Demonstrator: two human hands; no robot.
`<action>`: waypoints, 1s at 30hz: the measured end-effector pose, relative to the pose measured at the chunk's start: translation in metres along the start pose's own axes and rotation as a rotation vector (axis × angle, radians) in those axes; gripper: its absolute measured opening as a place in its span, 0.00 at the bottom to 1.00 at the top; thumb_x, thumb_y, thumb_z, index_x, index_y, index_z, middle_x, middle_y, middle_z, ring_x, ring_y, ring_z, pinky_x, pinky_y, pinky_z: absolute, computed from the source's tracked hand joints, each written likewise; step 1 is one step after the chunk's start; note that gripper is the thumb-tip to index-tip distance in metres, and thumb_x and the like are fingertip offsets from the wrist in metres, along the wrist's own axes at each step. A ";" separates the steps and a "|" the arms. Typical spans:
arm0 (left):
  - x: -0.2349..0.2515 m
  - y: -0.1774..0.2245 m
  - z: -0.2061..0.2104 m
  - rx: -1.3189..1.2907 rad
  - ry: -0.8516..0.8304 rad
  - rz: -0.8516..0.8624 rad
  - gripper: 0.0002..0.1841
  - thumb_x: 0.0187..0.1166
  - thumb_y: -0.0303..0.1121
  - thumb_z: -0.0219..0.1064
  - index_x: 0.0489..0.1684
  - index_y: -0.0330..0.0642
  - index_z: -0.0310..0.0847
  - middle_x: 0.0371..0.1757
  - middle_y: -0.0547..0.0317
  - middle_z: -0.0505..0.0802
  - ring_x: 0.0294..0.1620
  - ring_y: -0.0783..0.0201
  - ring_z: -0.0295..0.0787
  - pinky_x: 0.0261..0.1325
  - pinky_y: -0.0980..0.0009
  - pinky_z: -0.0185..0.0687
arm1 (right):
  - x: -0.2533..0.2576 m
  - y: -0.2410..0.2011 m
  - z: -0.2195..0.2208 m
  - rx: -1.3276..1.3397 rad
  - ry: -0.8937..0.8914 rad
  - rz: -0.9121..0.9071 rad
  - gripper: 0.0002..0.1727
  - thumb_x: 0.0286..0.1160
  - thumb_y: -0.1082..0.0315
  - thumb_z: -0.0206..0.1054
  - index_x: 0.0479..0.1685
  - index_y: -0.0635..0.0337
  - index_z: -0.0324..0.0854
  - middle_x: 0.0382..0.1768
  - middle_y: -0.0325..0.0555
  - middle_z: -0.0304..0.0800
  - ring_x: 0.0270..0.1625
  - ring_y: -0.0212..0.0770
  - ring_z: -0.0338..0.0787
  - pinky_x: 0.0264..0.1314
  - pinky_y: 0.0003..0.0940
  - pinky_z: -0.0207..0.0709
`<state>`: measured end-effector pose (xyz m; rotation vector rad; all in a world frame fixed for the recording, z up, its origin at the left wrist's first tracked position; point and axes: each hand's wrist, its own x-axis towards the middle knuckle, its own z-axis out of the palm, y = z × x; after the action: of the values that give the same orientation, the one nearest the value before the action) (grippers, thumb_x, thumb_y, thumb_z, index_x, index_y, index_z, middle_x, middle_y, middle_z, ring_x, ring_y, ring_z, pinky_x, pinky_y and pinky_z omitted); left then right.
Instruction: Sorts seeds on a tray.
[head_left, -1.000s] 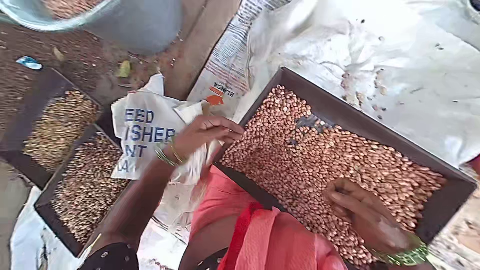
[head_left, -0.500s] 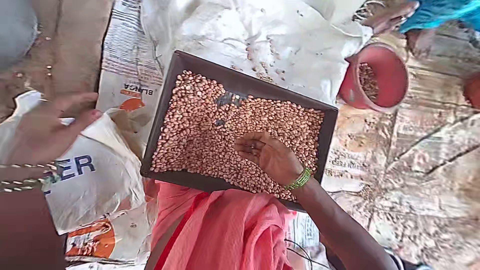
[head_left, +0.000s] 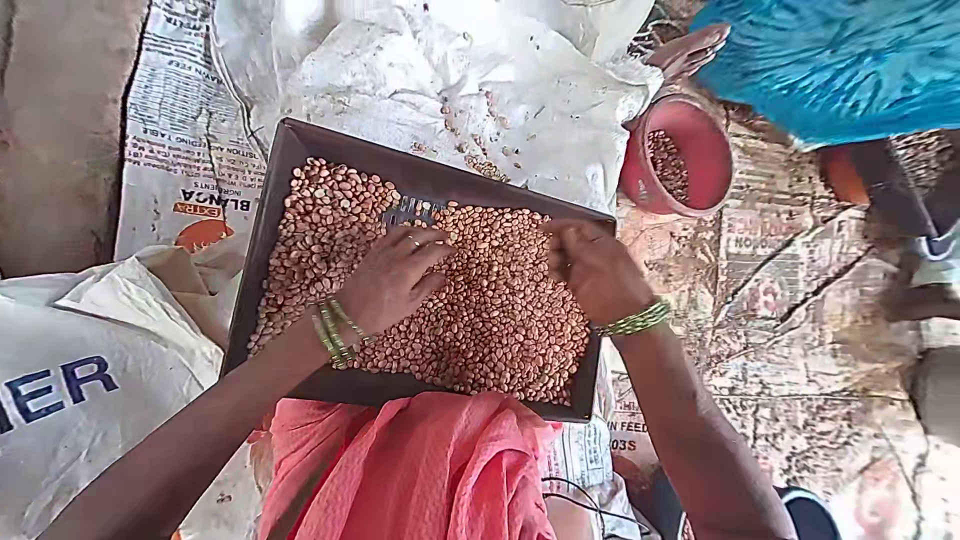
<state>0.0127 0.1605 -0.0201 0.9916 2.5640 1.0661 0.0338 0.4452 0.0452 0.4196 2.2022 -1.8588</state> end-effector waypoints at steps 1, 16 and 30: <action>0.008 0.002 0.013 -0.030 -0.029 0.005 0.20 0.83 0.37 0.67 0.72 0.44 0.84 0.77 0.47 0.84 0.79 0.42 0.76 0.81 0.44 0.69 | 0.001 0.005 0.003 -0.088 -0.029 0.013 0.18 0.92 0.67 0.45 0.60 0.60 0.82 0.32 0.29 0.81 0.29 0.23 0.81 0.34 0.21 0.80; -0.056 0.039 -0.020 -0.026 -0.369 -0.080 0.21 0.90 0.50 0.54 0.60 0.50 0.89 0.67 0.53 0.90 0.63 0.49 0.91 0.58 0.46 0.88 | -0.017 0.054 0.022 -1.149 -0.114 -0.553 0.10 0.79 0.71 0.67 0.48 0.65 0.92 0.38 0.59 0.86 0.42 0.60 0.91 0.39 0.51 0.87; 0.066 0.020 0.052 0.143 -0.162 0.042 0.13 0.88 0.31 0.60 0.58 0.31 0.85 0.58 0.33 0.89 0.59 0.36 0.90 0.58 0.46 0.87 | -0.035 0.040 -0.046 0.157 -0.195 0.035 0.16 0.79 0.65 0.45 0.49 0.49 0.80 0.47 0.37 0.95 0.39 0.31 0.94 0.44 0.27 0.89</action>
<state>-0.0057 0.2424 -0.0392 1.1213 2.5251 0.7860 0.0812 0.4938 0.0285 0.2878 1.9206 -1.9705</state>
